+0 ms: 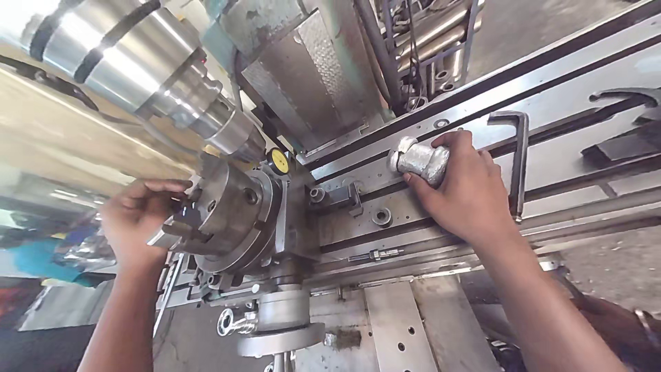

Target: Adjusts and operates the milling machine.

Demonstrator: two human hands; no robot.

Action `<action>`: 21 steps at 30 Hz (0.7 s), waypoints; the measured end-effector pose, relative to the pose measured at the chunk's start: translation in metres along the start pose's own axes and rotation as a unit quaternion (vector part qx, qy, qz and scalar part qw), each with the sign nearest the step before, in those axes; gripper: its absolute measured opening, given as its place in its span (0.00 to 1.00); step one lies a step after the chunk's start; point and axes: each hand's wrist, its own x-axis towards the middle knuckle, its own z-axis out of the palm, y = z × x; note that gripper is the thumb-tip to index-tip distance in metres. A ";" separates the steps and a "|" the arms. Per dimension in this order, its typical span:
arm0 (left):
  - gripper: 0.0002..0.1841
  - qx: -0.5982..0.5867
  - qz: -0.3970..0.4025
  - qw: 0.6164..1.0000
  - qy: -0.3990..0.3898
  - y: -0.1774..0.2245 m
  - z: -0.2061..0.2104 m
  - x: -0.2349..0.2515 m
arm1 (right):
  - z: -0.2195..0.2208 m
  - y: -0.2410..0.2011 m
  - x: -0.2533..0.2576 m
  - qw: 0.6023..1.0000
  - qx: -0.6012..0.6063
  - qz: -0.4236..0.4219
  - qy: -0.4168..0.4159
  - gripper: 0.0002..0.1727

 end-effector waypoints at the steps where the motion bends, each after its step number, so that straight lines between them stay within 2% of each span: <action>1: 0.12 -0.001 0.000 1.000 0.001 0.001 0.001 0.000 | 0.000 0.000 0.000 1.000 0.001 0.001 0.000 0.39; 21: 0.12 0.007 -0.003 1.000 0.009 0.003 0.003 0.000 | -0.002 -0.003 -0.004 1.000 0.005 -0.009 0.002 0.38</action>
